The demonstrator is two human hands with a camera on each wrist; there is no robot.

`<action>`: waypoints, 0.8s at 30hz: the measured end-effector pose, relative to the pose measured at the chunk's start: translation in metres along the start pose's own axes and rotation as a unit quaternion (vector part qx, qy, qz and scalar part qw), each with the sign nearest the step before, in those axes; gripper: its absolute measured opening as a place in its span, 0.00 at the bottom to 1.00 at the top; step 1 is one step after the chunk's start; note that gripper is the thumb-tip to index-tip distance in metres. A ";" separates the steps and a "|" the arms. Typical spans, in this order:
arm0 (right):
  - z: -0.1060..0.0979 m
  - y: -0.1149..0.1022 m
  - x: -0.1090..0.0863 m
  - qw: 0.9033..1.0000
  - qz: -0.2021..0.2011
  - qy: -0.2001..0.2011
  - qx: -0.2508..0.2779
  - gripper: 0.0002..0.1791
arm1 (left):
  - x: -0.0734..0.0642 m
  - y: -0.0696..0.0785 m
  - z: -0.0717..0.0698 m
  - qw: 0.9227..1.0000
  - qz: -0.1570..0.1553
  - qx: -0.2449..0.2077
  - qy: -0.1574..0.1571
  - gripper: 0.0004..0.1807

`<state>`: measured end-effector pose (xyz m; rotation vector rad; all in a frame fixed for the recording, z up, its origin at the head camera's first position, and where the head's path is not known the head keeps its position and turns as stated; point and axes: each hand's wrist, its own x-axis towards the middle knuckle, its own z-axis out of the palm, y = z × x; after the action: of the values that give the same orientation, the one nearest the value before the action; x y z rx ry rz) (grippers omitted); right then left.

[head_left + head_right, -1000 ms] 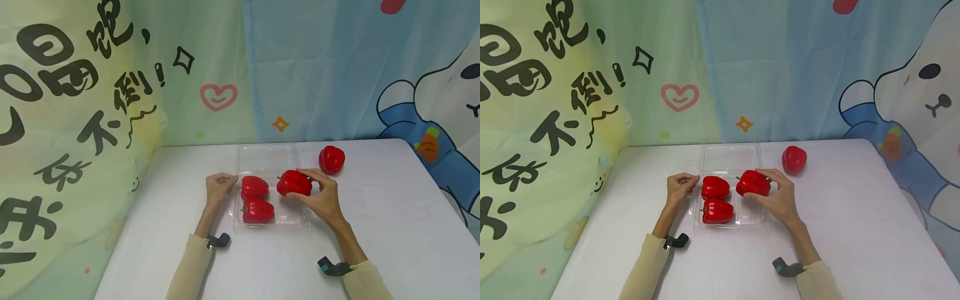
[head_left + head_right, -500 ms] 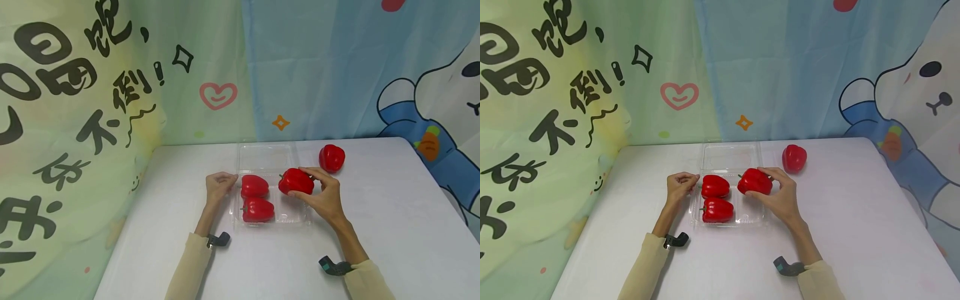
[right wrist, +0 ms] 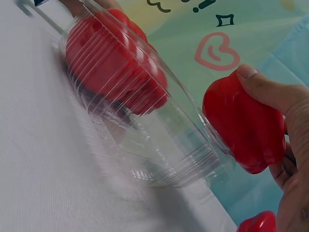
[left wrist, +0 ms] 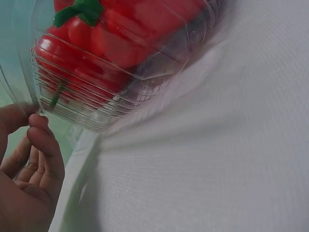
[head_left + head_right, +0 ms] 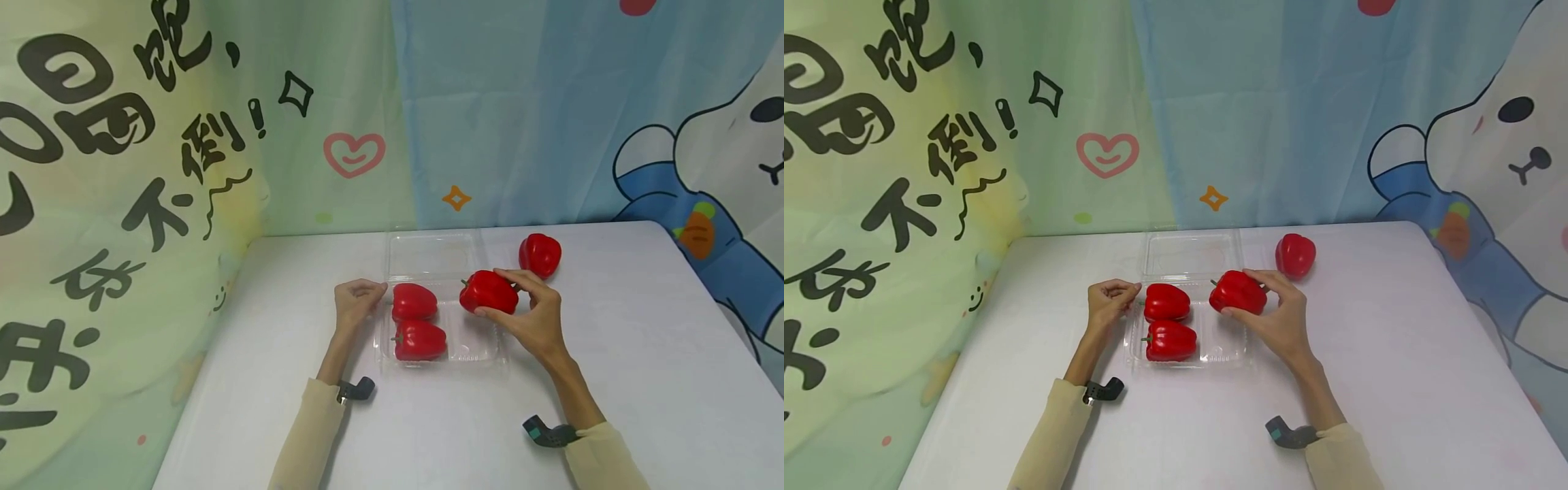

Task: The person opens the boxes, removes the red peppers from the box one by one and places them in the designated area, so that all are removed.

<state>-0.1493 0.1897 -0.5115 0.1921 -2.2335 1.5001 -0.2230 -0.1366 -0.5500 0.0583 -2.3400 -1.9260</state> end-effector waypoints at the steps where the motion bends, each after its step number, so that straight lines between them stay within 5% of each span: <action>1: 0.000 0.000 0.000 1.000 0.000 0.001 -0.001 0.39 | 0.000 0.000 0.000 1.000 0.001 -0.001 0.000 0.11; 24: -0.007 0.004 -0.003 1.000 0.002 0.018 -0.026 0.40 | 0.000 0.001 0.000 1.000 0.000 0.007 -0.002 0.12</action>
<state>-0.1461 0.1975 -0.5144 0.1439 -2.2420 1.4349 -0.2231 -0.1361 -0.5494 0.0544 -2.3556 -1.9119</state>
